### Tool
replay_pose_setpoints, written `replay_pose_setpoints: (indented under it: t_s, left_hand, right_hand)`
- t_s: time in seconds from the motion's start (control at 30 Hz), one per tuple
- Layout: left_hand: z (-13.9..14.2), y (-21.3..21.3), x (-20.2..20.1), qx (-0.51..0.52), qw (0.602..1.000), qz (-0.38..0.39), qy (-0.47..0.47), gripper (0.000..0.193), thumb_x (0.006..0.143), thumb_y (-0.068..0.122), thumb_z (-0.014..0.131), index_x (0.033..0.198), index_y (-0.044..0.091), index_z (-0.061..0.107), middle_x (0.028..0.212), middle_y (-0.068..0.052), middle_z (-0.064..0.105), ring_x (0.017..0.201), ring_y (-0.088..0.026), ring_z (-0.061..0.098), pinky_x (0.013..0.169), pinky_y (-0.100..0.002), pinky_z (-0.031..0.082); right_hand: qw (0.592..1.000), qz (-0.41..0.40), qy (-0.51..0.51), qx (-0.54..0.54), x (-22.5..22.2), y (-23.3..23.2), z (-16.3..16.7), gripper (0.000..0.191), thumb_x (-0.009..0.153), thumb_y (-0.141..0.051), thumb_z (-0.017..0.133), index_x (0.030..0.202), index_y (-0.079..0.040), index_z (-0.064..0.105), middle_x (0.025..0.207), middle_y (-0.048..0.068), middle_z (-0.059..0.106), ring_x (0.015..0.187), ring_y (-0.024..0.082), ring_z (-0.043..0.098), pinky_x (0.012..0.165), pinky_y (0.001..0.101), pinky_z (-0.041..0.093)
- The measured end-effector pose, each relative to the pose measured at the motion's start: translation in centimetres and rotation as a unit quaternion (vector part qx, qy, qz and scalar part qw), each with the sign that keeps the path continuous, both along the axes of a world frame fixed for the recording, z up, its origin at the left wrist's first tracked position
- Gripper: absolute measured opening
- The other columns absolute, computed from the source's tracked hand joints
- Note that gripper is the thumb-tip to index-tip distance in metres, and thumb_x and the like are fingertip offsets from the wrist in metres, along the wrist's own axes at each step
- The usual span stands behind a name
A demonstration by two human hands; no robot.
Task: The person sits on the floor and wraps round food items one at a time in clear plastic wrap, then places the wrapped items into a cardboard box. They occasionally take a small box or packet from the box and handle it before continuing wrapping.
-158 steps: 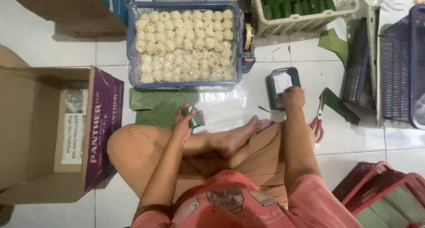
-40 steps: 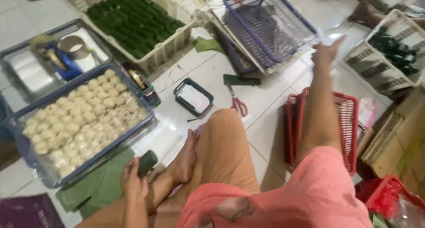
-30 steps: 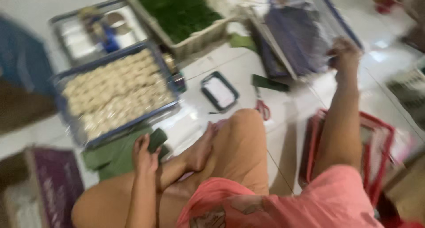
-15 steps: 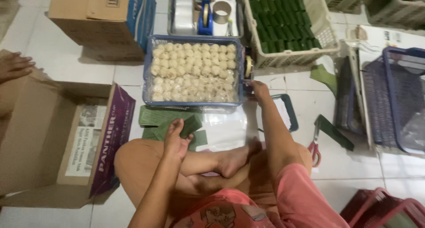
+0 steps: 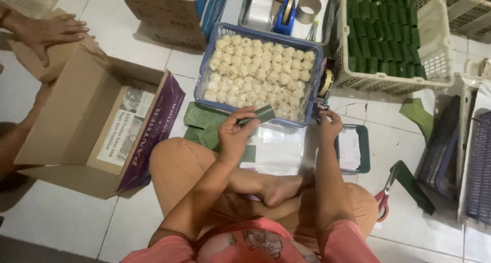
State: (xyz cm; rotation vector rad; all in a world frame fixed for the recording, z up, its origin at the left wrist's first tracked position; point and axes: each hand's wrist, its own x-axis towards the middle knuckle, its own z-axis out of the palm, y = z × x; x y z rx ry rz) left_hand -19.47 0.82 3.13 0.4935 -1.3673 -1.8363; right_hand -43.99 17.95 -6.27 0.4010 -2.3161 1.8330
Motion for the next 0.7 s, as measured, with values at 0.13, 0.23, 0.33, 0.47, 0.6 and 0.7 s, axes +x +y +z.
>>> replay_pose_setpoints:
  t_s: [0.13, 0.23, 0.33, 0.47, 0.6, 0.7]
  left_hand:
    - [3.0, 1.5, 1.0, -0.162, 0.984, 0.051, -0.046, 0.02, 0.085, -0.006, 0.079, 0.102, 0.003, 0.074, 0.124, -0.01, 0.073, 0.105, -0.021, 0.067, 0.087, -0.033, 0.053]
    - [4.9, 1.5, 1.9, -0.296, 0.951, 0.085, -0.035, 0.019, 0.084, -0.004, 0.081, 0.099, 0.003, 0.072, 0.119, -0.013, 0.074, 0.112, -0.025, 0.071, 0.095, -0.035, 0.058]
    - [6.1, 1.7, 2.9, -0.348, 0.931, 0.097, -0.046, 0.019, 0.083, -0.002, 0.081, 0.098, 0.005, 0.072, 0.117, -0.012, 0.074, 0.112, -0.028, 0.072, 0.096, -0.036, 0.058]
    - [7.1, 1.7, 4.2, -0.428, 0.899, 0.077, -0.053, 0.02, 0.085, -0.003, 0.077, 0.102, 0.006, 0.073, 0.119, -0.012, 0.072, 0.116, -0.033, 0.069, 0.1, -0.04, 0.057]
    - [7.5, 2.3, 6.4, -0.452, 0.889, 0.058, -0.038, 0.023, 0.084, -0.005, 0.074, 0.105, 0.005, 0.073, 0.122, -0.013, 0.071, 0.117, -0.035, 0.068, 0.1, -0.042, 0.056]
    - [7.1, 2.3, 8.2, -0.391, 0.917, 0.061, -0.048, 0.022, 0.083, -0.003, 0.078, 0.103, 0.005, 0.074, 0.119, -0.013, 0.071, 0.112, -0.032, 0.069, 0.095, -0.039, 0.057]
  right_hand:
    - [0.99, -0.048, -0.006, 0.129, 0.4, 0.7, -1.3, 0.015, 0.088, -0.014, 0.077, 0.095, 0.0, 0.078, 0.086, 0.015, 0.075, 0.077, 0.024, 0.071, 0.078, 0.0386, 0.057]
    - [0.986, -0.044, -0.041, 0.158, 1.3, 1.4, -1.3, 0.016, 0.088, -0.013, 0.08, 0.095, 0.001, 0.078, 0.082, 0.012, 0.075, 0.073, 0.021, 0.071, 0.073, 0.0353, 0.055]
    - [0.985, -0.013, -0.155, -0.08, 3.5, 1.4, 2.2, 0.013, 0.092, -0.007, 0.076, 0.1, 0.003, 0.076, 0.086, 0.008, 0.074, 0.07, 0.016, 0.064, 0.066, 0.03, 0.051]
    - [0.959, 0.145, -0.184, -0.162, 10.2, 0.9, 10.3, 0.019, 0.093, -0.001, 0.072, 0.111, 0.005, 0.076, 0.088, 0.008, 0.074, 0.076, 0.012, 0.065, 0.072, 0.0246, 0.052]
    - [0.925, 0.266, -0.221, -0.158, 17.6, -2.0, 16.6, 0.035, 0.084, 0.002, 0.072, 0.118, -0.004, 0.065, 0.077, 0.002, 0.069, 0.07, 0.011, 0.063, 0.067, 0.0234, 0.05]
    - [0.93, 0.295, -0.183, -0.12, 20.6, -3.7, 18.6, 0.039, 0.081, 0.001, 0.076, 0.113, -0.008, 0.057, 0.07, -0.001, 0.065, 0.066, 0.01, 0.06, 0.061, 0.0229, 0.045]
